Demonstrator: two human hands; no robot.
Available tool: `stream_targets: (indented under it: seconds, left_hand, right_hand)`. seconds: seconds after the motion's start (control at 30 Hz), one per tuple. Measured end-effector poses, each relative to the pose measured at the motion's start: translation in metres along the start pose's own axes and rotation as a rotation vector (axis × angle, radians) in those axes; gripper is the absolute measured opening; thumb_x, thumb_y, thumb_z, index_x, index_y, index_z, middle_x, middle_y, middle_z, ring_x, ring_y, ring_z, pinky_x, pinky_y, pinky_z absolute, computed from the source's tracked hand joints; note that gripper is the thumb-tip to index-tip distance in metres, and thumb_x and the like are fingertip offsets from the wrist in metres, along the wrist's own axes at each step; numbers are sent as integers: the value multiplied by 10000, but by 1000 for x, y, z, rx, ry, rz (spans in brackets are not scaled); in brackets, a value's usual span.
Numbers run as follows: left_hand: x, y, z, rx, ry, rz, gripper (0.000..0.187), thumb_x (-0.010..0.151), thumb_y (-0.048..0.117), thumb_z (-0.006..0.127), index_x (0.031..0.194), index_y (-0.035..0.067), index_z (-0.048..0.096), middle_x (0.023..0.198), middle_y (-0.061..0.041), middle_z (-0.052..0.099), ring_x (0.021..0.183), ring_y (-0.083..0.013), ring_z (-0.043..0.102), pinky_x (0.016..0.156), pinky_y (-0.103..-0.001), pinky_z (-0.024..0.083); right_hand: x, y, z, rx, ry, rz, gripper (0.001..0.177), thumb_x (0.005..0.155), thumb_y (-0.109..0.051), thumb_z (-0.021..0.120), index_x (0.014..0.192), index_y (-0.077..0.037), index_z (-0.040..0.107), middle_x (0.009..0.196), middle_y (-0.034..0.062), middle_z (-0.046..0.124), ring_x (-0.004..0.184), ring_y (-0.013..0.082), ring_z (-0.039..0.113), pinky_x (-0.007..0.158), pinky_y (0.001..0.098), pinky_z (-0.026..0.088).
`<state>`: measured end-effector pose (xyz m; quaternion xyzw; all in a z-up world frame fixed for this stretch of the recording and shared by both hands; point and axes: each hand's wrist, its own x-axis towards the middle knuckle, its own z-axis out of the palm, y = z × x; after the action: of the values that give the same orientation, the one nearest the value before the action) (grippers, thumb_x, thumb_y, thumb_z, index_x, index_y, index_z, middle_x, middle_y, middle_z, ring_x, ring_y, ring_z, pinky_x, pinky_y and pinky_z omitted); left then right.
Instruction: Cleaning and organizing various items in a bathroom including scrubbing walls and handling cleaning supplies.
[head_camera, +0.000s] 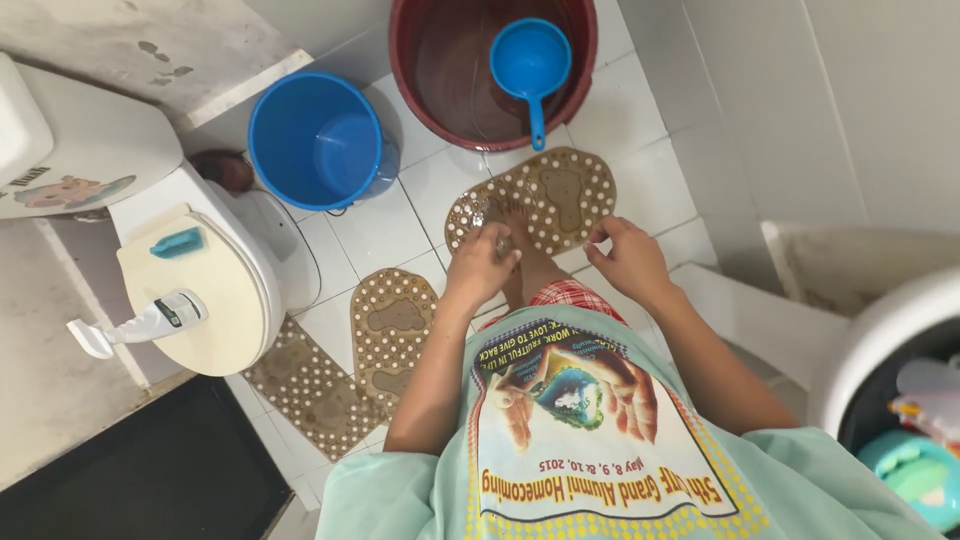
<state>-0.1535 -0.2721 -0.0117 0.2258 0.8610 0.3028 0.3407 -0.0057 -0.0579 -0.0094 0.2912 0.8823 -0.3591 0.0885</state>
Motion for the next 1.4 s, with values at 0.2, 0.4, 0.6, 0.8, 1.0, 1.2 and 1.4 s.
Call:
stream_targets:
  seconds: [0.2,0.4,0.6,0.8,1.0,1.2,1.4]
  left_hand:
    - [59,-34,1,-129,-35,-77,440,846,324,761,1210,106,646,1166,-134,674,1022,-305,683,898,-415,532]
    - [149,-71,14,-333,-187,-270,455,884,349,737,1265,123,635,1156,-65,712,1063,-187,675,896,-353,552]
    - [212,-78,3,-303,-94,-302,421,878,297,736,1254,128,654,1101,-50,724,992,-154,682,850,-321,556]
    - [244,-97,16,-542,-108,-133,327,912,194,729,1193,51,643,1017,-76,729,919,-145,686,824,-284,548]
    - [262,-87,1,-515,-293,-105,318,920,198,724,1191,53,643,1011,-52,694,878,-133,651,748,-300,536]
    - [306,-50,2,-553,-396,-2,296,931,188,706,1186,51,647,974,-46,703,880,-118,658,763,-271,525]
    - [354,3,18,-655,-355,80,297,951,180,718,1221,71,660,966,-12,658,870,-99,602,746,-270,508]
  right_hand:
    - [97,9,29,-107,-110,-87,197,822,-244,733,964,-113,693,971,85,761,876,326,704,749,455,546]
    - [195,45,64,85,-246,102,255,779,-256,744,980,-102,714,953,95,761,880,275,732,798,394,567]
    - [235,94,104,198,-212,228,211,827,-246,699,973,-95,720,952,75,771,899,225,740,807,370,562]
    - [250,87,104,219,-211,264,205,824,-235,701,985,-116,747,932,76,775,883,229,742,808,364,566]
    - [305,80,29,217,222,174,173,885,-213,691,1026,-123,734,936,68,757,784,241,713,753,388,560]
    - [432,65,-122,44,771,-59,95,981,-129,729,1037,-58,697,981,152,701,785,304,689,716,420,544]
    - [586,87,-241,110,1059,-300,230,989,-73,690,1206,-14,640,1202,152,659,1014,267,688,775,340,608]
